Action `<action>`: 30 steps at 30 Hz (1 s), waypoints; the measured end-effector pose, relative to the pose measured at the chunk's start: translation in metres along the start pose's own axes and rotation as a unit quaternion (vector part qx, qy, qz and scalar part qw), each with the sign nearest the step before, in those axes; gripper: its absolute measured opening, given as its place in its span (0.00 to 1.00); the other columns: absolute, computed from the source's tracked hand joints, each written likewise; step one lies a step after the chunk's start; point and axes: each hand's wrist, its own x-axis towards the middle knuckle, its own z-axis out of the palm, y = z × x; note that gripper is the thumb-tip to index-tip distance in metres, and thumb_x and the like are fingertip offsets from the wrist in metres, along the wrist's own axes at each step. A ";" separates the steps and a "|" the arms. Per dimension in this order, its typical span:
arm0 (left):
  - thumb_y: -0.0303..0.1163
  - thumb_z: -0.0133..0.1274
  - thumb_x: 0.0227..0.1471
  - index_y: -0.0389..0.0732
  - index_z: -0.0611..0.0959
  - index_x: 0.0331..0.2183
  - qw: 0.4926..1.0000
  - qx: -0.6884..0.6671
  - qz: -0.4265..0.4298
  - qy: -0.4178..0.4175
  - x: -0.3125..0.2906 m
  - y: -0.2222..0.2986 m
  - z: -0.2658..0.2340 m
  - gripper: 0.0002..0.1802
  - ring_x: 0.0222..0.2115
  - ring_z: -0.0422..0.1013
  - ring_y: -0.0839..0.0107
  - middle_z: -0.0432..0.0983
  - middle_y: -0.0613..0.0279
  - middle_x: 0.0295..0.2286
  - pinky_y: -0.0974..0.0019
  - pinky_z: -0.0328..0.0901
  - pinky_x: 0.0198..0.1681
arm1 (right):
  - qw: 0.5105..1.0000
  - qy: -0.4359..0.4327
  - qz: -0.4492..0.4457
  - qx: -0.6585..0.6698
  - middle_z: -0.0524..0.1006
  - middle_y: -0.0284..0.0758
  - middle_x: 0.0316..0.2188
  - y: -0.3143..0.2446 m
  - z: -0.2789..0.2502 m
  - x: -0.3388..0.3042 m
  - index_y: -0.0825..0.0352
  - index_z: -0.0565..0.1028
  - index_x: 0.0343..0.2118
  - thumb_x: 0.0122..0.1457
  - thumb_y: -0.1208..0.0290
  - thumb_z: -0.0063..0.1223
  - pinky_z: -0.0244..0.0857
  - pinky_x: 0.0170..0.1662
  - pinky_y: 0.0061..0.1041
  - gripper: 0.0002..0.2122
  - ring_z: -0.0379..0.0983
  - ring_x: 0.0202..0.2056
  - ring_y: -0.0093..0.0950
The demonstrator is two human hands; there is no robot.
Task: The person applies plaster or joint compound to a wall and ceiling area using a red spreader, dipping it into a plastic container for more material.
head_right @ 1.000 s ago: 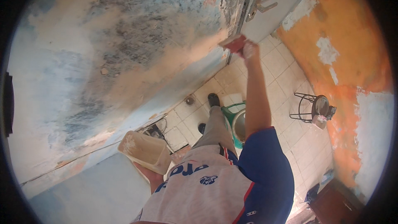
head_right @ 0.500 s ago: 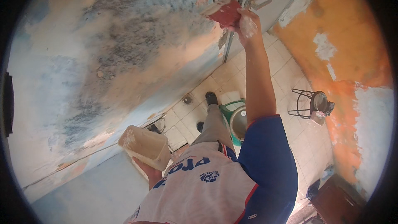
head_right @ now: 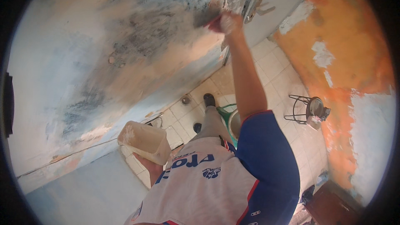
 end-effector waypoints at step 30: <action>0.67 0.30 0.61 0.52 0.58 0.64 1.000 0.016 -0.020 0.004 0.023 0.001 0.031 0.40 0.61 0.57 0.60 0.57 0.64 0.62 0.53 0.58 0.63 | 0.974 0.182 0.087 0.103 0.79 0.34 0.25 0.035 -0.069 -0.040 0.66 0.75 0.35 0.62 0.70 0.45 0.66 0.20 0.21 0.07 0.73 0.19 0.24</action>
